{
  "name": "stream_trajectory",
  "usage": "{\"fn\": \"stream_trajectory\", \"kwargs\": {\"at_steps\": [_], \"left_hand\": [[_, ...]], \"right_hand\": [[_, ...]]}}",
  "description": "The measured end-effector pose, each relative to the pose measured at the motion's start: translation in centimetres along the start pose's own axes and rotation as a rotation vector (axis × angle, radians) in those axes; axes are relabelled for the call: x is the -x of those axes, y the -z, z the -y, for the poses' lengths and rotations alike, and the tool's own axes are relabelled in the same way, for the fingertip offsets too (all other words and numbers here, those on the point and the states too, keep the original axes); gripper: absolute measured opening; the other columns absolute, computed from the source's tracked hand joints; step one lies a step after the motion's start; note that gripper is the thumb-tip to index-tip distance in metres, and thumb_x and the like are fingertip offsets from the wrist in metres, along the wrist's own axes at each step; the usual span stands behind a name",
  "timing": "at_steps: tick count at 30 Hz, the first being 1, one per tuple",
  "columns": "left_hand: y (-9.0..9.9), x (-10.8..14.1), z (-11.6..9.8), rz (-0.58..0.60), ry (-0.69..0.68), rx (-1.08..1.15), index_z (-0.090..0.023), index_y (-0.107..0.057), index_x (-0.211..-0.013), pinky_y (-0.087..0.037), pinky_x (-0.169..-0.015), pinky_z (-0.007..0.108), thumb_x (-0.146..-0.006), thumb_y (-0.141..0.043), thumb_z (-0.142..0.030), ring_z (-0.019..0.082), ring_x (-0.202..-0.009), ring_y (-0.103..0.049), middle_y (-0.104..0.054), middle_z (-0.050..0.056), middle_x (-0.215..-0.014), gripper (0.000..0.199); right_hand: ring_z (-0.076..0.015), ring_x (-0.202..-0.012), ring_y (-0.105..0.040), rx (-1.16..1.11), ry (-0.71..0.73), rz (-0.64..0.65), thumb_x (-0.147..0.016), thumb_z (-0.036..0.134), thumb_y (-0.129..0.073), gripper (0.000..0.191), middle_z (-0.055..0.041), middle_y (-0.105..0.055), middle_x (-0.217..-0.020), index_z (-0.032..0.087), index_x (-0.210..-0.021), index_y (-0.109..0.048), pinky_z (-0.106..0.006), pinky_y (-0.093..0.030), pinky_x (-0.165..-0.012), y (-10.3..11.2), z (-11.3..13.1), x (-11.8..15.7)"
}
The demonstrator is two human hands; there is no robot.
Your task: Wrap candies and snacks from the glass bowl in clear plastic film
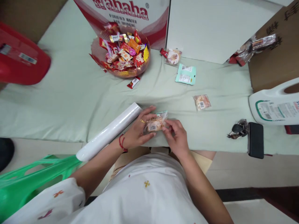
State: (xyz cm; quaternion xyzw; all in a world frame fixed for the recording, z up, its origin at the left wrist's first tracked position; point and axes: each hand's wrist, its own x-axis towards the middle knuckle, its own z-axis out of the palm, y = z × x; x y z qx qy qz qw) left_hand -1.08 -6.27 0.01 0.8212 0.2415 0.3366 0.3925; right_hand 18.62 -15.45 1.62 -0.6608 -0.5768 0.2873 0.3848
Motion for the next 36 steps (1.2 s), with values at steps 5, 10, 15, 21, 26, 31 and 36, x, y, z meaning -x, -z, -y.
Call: {"fn": "stream_trajectory", "kwargs": {"at_steps": [5,10,15,21,26,31,36], "left_hand": [[1.3,1.2,-0.7,-0.178,0.090,0.010,-0.023,-0.052,-0.137,-0.039,-0.118,0.059,-0.091,-0.073,-0.035,0.035,-0.147,-0.042,-0.047,0.017,-0.153,0.051],[1.4,2.3,-1.6,-0.419,0.237,-0.070,-0.023,-0.060,-0.116,-0.055,-0.088,0.037,-0.090,-0.075,-0.029,0.020,-0.103,-0.062,-0.059,0.008,-0.118,0.030],[0.9,3.1,-2.5,-0.378,0.348,-0.119,-0.021,-0.058,-0.101,-0.042,-0.060,0.023,-0.085,-0.081,-0.032,0.010,-0.066,-0.047,-0.050,-0.003,-0.084,0.031],[-0.2,3.6,-2.9,-0.303,0.351,-0.174,-0.020,-0.064,-0.111,-0.046,-0.062,0.023,-0.092,-0.073,-0.032,0.010,-0.067,-0.052,-0.059,0.000,-0.090,0.024],[-1.3,4.1,-3.1,-0.322,0.320,-0.255,-0.020,-0.067,-0.120,-0.051,-0.063,0.023,-0.097,-0.066,-0.026,0.011,-0.066,-0.062,-0.069,0.000,-0.084,0.023],[-2.5,3.6,-3.3,-0.305,0.116,-0.475,-0.018,-0.068,-0.117,-0.055,-0.071,0.029,-0.100,-0.056,-0.016,0.018,-0.081,-0.069,-0.073,0.008,-0.093,0.021],[-3.6,2.5,-4.5,-0.203,-0.006,-0.441,-0.012,-0.066,-0.117,-0.056,-0.075,0.033,-0.100,-0.048,-0.012,0.022,-0.085,-0.065,-0.069,0.012,-0.092,0.024]], "right_hand": [[-0.0138,-0.080,-0.057,-0.120,-0.121,-0.069,-0.089,0.043,-0.076,0.035,-0.0021,-0.061,-0.101,0.025,-0.118,-0.067,-0.028,-0.053,-0.069,0.8,0.0,-0.9],[-0.0149,-0.080,-0.056,-0.084,-0.110,-0.108,-0.088,0.047,-0.075,0.036,-0.0027,-0.062,-0.101,0.024,-0.115,-0.065,-0.028,-0.052,-0.068,1.2,0.8,-1.3],[-0.0140,-0.074,-0.054,0.055,-0.012,-0.122,-0.089,0.045,-0.075,0.034,-0.0020,-0.061,-0.099,0.024,-0.113,-0.064,-0.029,-0.051,-0.066,1.3,1.0,-1.0],[-0.0152,-0.072,-0.058,0.153,0.099,-0.144,-0.099,0.036,-0.062,0.024,-0.0060,-0.065,-0.102,0.023,-0.118,-0.068,-0.033,-0.054,-0.069,0.4,1.3,-0.7],[-0.0247,-0.102,-0.061,0.292,0.274,-0.063,-0.101,0.025,-0.053,0.044,-0.0127,-0.063,-0.116,0.025,-0.146,-0.055,-0.042,-0.057,-0.085,-1.0,0.9,0.4],[-0.0295,-0.104,-0.053,0.548,0.321,-0.061,-0.101,0.019,-0.052,0.066,-0.0193,-0.058,-0.126,0.019,-0.163,-0.030,-0.049,-0.053,-0.089,-2.9,1.4,1.5],[-0.0309,-0.110,-0.052,0.624,0.268,-0.055,-0.100,0.015,-0.048,0.071,-0.0206,-0.055,-0.133,0.020,-0.166,-0.022,-0.051,-0.050,-0.093,-3.6,1.3,2.0]]}}
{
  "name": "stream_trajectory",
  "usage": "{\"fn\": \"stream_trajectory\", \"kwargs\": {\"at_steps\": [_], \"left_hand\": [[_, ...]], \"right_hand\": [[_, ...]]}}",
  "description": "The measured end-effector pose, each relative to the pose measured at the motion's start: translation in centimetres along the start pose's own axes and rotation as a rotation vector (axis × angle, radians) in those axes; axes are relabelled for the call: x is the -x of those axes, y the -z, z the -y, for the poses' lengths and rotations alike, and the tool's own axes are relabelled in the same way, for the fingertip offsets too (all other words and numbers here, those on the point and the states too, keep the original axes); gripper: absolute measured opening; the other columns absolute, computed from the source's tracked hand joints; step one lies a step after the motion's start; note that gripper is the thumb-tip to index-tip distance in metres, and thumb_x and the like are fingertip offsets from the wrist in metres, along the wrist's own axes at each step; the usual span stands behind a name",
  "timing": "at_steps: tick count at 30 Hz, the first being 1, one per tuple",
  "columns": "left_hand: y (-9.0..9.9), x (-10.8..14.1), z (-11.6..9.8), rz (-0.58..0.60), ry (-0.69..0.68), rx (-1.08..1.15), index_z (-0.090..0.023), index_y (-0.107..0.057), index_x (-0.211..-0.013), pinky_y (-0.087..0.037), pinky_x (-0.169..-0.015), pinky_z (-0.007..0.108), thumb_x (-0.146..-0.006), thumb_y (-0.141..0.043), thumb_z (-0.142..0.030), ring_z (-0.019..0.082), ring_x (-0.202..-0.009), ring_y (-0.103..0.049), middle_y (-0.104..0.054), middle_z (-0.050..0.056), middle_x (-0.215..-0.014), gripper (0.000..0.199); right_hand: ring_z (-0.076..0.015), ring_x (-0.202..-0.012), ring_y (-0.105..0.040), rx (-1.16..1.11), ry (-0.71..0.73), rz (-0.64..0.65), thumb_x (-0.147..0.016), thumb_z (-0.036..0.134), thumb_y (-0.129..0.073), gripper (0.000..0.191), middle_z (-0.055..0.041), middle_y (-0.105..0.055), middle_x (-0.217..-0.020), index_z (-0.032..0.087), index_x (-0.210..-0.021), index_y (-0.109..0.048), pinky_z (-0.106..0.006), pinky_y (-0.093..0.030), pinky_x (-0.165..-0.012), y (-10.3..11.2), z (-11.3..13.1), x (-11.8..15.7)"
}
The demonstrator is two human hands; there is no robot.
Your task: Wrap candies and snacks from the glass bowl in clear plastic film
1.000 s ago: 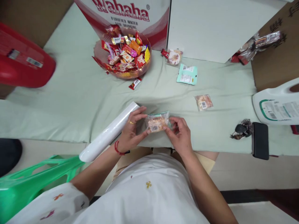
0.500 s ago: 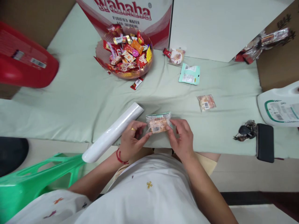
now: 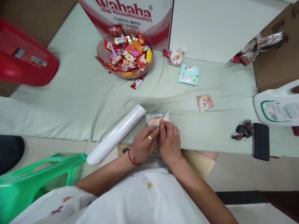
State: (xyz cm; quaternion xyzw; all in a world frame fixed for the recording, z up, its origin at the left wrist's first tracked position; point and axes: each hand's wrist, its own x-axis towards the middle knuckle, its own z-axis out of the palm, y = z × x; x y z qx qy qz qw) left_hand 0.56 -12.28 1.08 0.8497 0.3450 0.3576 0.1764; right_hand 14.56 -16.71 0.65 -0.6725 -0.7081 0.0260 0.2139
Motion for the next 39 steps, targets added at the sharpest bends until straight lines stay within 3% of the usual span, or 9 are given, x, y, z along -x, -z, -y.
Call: {"fn": "stream_trajectory", "kwargs": {"at_steps": [5,11,14,19,23,26,32,35,39], "left_hand": [[1.3,2.1,-0.4,0.066,-0.141,0.262,-0.018,-0.061,-0.124,-0.057,-0.079,0.032,-0.097,-0.051,-0.010,0.020,-0.090,-0.066,-0.069,0.011,-0.103,0.030],[2.9,5.0,1.8,-0.126,0.198,-0.032,-0.023,-0.050,-0.149,-0.057,-0.082,0.033,-0.097,-0.054,-0.011,0.021,-0.095,-0.064,-0.062,0.010,-0.110,0.054],[2.0,4.7,2.0,-0.066,0.140,-0.154,-0.023,-0.030,-0.163,-0.056,-0.080,0.034,-0.100,-0.053,-0.017,0.022,-0.093,-0.063,-0.063,0.011,-0.109,0.067],[-0.7,3.7,1.1,0.079,0.063,-0.341,-0.013,-0.021,-0.164,-0.050,-0.068,0.034,-0.101,-0.046,-0.016,0.024,-0.076,-0.062,-0.066,0.010,-0.090,0.068],[-1.1,3.3,0.6,0.155,0.091,-0.372,-0.008,-0.017,-0.164,-0.048,-0.064,0.036,-0.101,-0.038,-0.011,0.025,-0.074,-0.062,-0.064,0.008,-0.084,0.066],[-0.1,3.5,0.9,0.142,0.106,-0.289,-0.011,-0.018,-0.164,-0.051,-0.066,0.034,-0.103,-0.043,-0.020,0.023,-0.075,-0.063,-0.064,0.008,-0.088,0.067],[1.5,4.4,2.4,-0.091,0.074,-0.146,-0.023,-0.026,-0.164,-0.056,-0.096,0.041,-0.097,-0.050,-0.011,0.027,-0.114,-0.066,-0.066,0.014,-0.123,0.073],[1.2,3.7,2.7,-0.035,0.060,-0.168,-0.023,-0.028,-0.164,-0.046,-0.113,0.049,-0.097,-0.049,-0.011,0.031,-0.139,-0.054,-0.060,0.016,-0.144,0.071],[0.1,2.2,2.5,0.044,0.077,-0.244,-0.018,-0.024,-0.165,-0.040,-0.117,0.053,-0.100,-0.052,-0.017,0.033,-0.146,-0.049,-0.053,0.019,-0.154,0.070]], "right_hand": [[-0.0293,-0.111,-0.051,-0.125,-0.008,0.014,-0.100,0.017,-0.049,0.066,-0.0166,-0.053,-0.132,0.027,-0.163,-0.031,-0.050,-0.052,-0.094,1.0,-1.0,-0.1],[-0.0286,-0.116,-0.054,-0.258,-0.019,-0.124,-0.099,0.015,-0.051,0.068,-0.0138,-0.055,-0.130,0.034,-0.162,-0.033,-0.050,-0.052,-0.096,2.4,-2.1,0.3],[-0.0306,-0.123,-0.052,-0.194,0.005,-0.088,-0.098,0.013,-0.048,0.073,-0.0169,-0.051,-0.139,0.031,-0.165,-0.025,-0.053,-0.050,-0.100,1.8,-1.9,0.8],[-0.0348,-0.130,-0.049,0.026,0.000,0.040,-0.099,0.008,-0.042,0.078,-0.0228,-0.045,-0.149,0.025,-0.168,-0.011,-0.058,-0.049,-0.101,-0.1,-0.5,1.5],[-0.0369,-0.132,-0.048,0.051,-0.018,0.053,-0.098,0.006,-0.041,0.073,-0.0275,-0.045,-0.151,0.018,-0.166,-0.019,-0.063,-0.047,-0.102,-0.3,0.1,1.3],[-0.0346,-0.134,-0.048,-0.128,-0.006,0.062,-0.099,0.015,-0.046,0.066,-0.0241,-0.044,-0.151,0.020,-0.163,-0.030,-0.061,-0.048,-0.105,0.8,-1.0,0.9],[-0.0298,-0.130,-0.056,-0.309,-0.055,-0.057,-0.098,0.022,-0.053,0.057,-0.0162,-0.053,-0.143,0.027,-0.154,-0.045,-0.053,-0.056,-0.101,3.2,-5.5,0.1],[-0.0311,-0.140,-0.050,-0.250,0.100,0.031,-0.099,0.022,-0.054,0.060,-0.0163,-0.050,-0.152,0.027,-0.157,-0.043,-0.058,-0.048,-0.111,2.9,-6.7,-1.0],[-0.0307,-0.145,-0.046,-0.253,0.204,0.102,-0.101,0.022,-0.052,0.060,-0.0193,-0.043,-0.160,0.022,-0.159,-0.040,-0.056,-0.048,-0.113,1.1,-6.8,-2.7]]}}
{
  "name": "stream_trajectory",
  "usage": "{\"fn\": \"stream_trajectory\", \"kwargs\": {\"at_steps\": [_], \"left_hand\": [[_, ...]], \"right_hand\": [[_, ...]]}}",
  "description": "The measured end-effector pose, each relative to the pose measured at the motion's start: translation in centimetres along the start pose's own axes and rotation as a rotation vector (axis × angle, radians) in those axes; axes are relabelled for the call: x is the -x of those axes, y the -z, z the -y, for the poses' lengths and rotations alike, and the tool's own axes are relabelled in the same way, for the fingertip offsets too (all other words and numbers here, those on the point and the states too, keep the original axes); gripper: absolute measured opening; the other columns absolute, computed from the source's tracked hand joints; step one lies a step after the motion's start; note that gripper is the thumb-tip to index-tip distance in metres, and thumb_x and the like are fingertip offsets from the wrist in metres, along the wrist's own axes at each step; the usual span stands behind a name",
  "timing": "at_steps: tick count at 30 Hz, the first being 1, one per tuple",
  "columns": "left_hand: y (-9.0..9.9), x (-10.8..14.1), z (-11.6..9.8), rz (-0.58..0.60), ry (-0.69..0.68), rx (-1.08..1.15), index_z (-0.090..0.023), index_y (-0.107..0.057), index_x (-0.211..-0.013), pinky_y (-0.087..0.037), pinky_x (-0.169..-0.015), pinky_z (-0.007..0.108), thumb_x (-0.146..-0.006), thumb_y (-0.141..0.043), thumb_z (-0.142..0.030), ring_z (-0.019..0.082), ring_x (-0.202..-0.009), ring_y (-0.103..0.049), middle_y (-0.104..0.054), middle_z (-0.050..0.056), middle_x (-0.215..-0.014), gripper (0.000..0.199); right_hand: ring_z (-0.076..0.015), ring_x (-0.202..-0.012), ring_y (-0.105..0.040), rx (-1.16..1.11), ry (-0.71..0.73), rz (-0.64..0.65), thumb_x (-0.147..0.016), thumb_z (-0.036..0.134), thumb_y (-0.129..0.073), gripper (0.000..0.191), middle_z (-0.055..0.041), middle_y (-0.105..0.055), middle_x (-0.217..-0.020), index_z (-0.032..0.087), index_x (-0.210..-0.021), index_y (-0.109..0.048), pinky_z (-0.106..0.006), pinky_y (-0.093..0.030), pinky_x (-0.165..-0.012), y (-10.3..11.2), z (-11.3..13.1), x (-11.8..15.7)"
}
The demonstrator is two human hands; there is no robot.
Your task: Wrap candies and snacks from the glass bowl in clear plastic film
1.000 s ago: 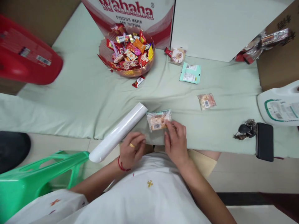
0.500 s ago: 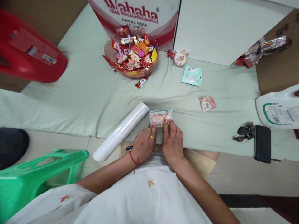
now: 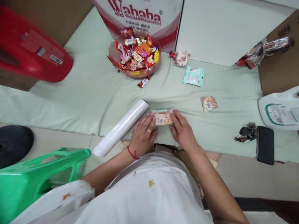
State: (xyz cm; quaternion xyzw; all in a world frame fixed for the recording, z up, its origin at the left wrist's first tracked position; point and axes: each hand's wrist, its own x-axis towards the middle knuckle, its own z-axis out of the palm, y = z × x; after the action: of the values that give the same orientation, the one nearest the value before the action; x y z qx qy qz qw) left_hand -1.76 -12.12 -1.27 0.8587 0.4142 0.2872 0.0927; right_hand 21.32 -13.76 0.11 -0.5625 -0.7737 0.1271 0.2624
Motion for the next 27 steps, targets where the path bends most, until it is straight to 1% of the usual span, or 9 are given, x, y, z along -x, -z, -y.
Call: {"fn": "stream_trajectory", "kwargs": {"at_steps": [3,6,9,11,14,19,21,24,27], "left_hand": [[-0.7,-0.8,-0.2,-0.013,0.030,0.030,-0.014,-0.021,-0.165,-0.043,-0.115,0.052,-0.100,-0.051,-0.016,0.034,-0.147,-0.046,-0.047,0.023,-0.158,0.071],[-0.6,-1.5,0.1,-0.063,0.043,0.089,-0.012,-0.024,-0.163,-0.044,-0.115,0.051,-0.100,-0.053,-0.018,0.035,-0.145,-0.046,-0.046,0.025,-0.157,0.069],[0.5,-2.3,0.5,-0.117,0.009,0.191,-0.015,-0.037,-0.158,-0.046,-0.111,0.051,-0.100,-0.062,-0.030,0.033,-0.132,-0.054,-0.057,0.022,-0.148,0.065],[1.4,-2.9,0.5,-0.115,0.043,0.313,-0.018,-0.050,-0.150,-0.049,-0.106,0.048,-0.100,-0.063,-0.037,0.030,-0.121,-0.059,-0.066,0.016,-0.137,0.055],[2.3,-3.8,0.0,-0.038,0.254,0.535,-0.019,-0.069,-0.126,-0.051,-0.098,0.040,-0.101,-0.059,-0.045,0.025,-0.110,-0.062,-0.074,0.011,-0.119,0.037],[1.9,-4.8,-1.6,0.100,0.696,0.833,-0.015,-0.073,-0.107,-0.051,-0.069,0.028,-0.095,-0.061,-0.060,0.018,-0.078,-0.064,-0.073,0.005,-0.090,0.048],[1.8,-5.0,-2.0,0.155,0.765,0.901,-0.015,-0.072,-0.098,-0.048,-0.063,0.026,-0.093,-0.060,-0.065,0.016,-0.070,-0.061,-0.070,0.002,-0.079,0.052],[1.8,-5.1,-2.3,0.234,0.770,0.959,-0.016,-0.069,-0.087,-0.047,-0.061,0.025,-0.091,-0.056,-0.071,0.016,-0.068,-0.060,-0.068,0.002,-0.073,0.056],[2.0,-4.9,-2.2,0.268,0.757,1.000,-0.017,-0.067,-0.089,-0.048,-0.062,0.025,-0.089,-0.060,-0.072,0.018,-0.072,-0.062,-0.069,0.003,-0.077,0.056]], "right_hand": [[-0.0309,-0.140,-0.051,0.001,0.001,-0.044,-0.101,0.022,-0.050,0.054,-0.0212,-0.049,-0.154,0.020,-0.155,-0.046,-0.056,-0.051,-0.110,-0.8,-0.4,-1.1],[-0.0287,-0.133,-0.057,-0.047,0.034,-0.063,-0.102,0.023,-0.050,0.048,-0.0211,-0.055,-0.146,0.018,-0.150,-0.052,-0.050,-0.054,-0.106,0.1,-0.2,-1.8],[-0.0253,-0.123,-0.063,-0.168,0.024,-0.016,-0.102,0.030,-0.054,0.043,-0.0163,-0.061,-0.139,0.022,-0.144,-0.057,-0.043,-0.057,-0.099,2.2,0.8,-2.1],[-0.0236,-0.112,-0.067,-0.274,-0.028,0.034,-0.100,0.037,-0.059,0.039,-0.0127,-0.066,-0.129,0.024,-0.137,-0.064,-0.039,-0.059,-0.091,3.4,1.5,-2.2],[-0.0209,-0.096,-0.068,-0.462,-0.176,0.056,-0.097,0.043,-0.064,0.035,-0.0096,-0.070,-0.115,0.024,-0.125,-0.071,-0.034,-0.058,-0.080,3.9,2.3,-1.8],[-0.0169,-0.077,-0.064,-0.809,-0.606,0.050,-0.085,0.054,-0.076,0.060,-0.0036,-0.073,-0.102,0.025,-0.136,-0.066,-0.030,-0.055,-0.068,2.5,2.9,-0.6],[-0.0164,-0.074,-0.063,-0.865,-0.728,0.034,-0.081,0.055,-0.080,0.057,-0.0013,-0.072,-0.091,0.024,-0.127,-0.070,-0.029,-0.054,-0.067,2.1,3.0,-0.2],[-0.0164,-0.076,-0.064,-0.965,-0.816,-0.012,-0.079,0.054,-0.082,0.045,-0.0013,-0.073,-0.088,0.022,-0.109,-0.074,-0.029,-0.054,-0.071,2.1,3.2,0.0],[-0.0138,-0.070,-0.062,-1.070,-0.869,-0.024,-0.076,0.054,-0.084,0.050,-0.0006,-0.072,-0.085,0.022,-0.113,-0.073,-0.026,-0.052,-0.065,2.6,3.6,0.0]]}}
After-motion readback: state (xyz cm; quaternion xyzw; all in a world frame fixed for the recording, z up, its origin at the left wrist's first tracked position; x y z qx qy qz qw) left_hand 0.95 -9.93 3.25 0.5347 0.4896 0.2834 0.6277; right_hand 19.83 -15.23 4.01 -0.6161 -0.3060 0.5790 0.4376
